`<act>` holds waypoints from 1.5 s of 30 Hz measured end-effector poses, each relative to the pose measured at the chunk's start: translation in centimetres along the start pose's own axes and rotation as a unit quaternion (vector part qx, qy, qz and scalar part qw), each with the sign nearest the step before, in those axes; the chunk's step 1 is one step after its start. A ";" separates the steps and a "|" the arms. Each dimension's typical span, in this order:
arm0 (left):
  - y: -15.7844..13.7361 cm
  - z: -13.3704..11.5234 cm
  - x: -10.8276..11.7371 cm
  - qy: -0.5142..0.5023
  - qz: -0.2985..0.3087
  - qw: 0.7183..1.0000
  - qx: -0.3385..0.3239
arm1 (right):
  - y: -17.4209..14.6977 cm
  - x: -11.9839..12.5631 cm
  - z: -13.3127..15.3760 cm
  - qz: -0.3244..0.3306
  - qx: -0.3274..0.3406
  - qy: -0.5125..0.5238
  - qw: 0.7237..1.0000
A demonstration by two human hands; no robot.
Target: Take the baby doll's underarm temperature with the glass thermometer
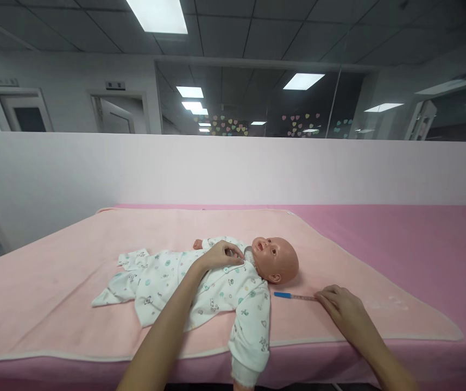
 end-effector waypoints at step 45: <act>0.0 0.6 0.6 -0.116 -0.029 0.993 0.003 | 7.6 -4.5 19.3 -0.248 0.014 0.259 0.933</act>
Point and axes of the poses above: each hand's wrist, its own y-axis towards the middle knuckle, its own x-axis out of the back of the hand, z = x × y, the point moved 4 cm from there along y, towards the middle knuckle, and after that the axes turned 5 degrees about z, right-handed, at the moved point
